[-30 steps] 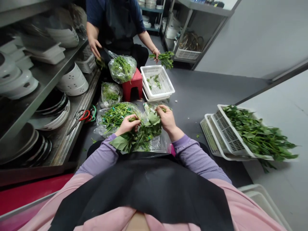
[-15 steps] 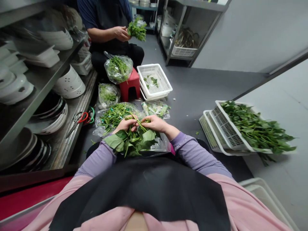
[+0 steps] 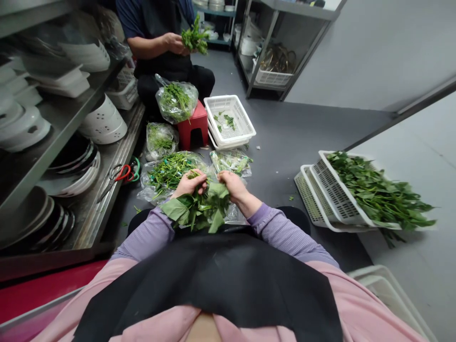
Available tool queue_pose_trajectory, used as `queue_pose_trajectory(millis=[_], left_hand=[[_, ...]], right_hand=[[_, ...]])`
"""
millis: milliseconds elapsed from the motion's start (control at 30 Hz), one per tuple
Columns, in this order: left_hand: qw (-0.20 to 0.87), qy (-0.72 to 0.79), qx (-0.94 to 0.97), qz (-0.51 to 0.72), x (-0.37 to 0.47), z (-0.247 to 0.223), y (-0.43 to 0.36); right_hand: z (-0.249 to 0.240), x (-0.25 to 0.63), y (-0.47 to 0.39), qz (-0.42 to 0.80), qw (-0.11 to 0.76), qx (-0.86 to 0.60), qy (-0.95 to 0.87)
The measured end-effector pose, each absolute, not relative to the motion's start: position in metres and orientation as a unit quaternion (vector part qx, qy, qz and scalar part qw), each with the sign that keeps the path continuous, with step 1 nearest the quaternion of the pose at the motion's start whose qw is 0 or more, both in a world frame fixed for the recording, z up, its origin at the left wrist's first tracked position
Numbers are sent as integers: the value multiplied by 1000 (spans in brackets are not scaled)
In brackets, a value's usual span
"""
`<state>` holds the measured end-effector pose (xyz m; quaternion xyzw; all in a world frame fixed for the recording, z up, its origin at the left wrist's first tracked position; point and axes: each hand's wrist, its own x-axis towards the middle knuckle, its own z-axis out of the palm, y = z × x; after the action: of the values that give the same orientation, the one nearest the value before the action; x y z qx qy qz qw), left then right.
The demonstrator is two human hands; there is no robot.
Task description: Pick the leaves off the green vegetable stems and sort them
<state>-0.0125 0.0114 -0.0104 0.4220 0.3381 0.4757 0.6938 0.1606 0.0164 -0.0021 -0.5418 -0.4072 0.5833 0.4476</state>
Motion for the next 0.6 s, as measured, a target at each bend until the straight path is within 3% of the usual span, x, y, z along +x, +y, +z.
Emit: queue_pose_trajectory(millis=[133, 367, 600], left_hand=[[704, 322, 378, 508, -17, -6, 13], [718, 341, 367, 483, -17, -13, 21], [656, 385, 439, 479, -22, -12, 21]], right_hand=[[1, 194, 29, 561, 512, -546, -353], [8, 177, 8, 721, 253, -424, -486], [5, 164, 5, 766, 228, -401, -448]])
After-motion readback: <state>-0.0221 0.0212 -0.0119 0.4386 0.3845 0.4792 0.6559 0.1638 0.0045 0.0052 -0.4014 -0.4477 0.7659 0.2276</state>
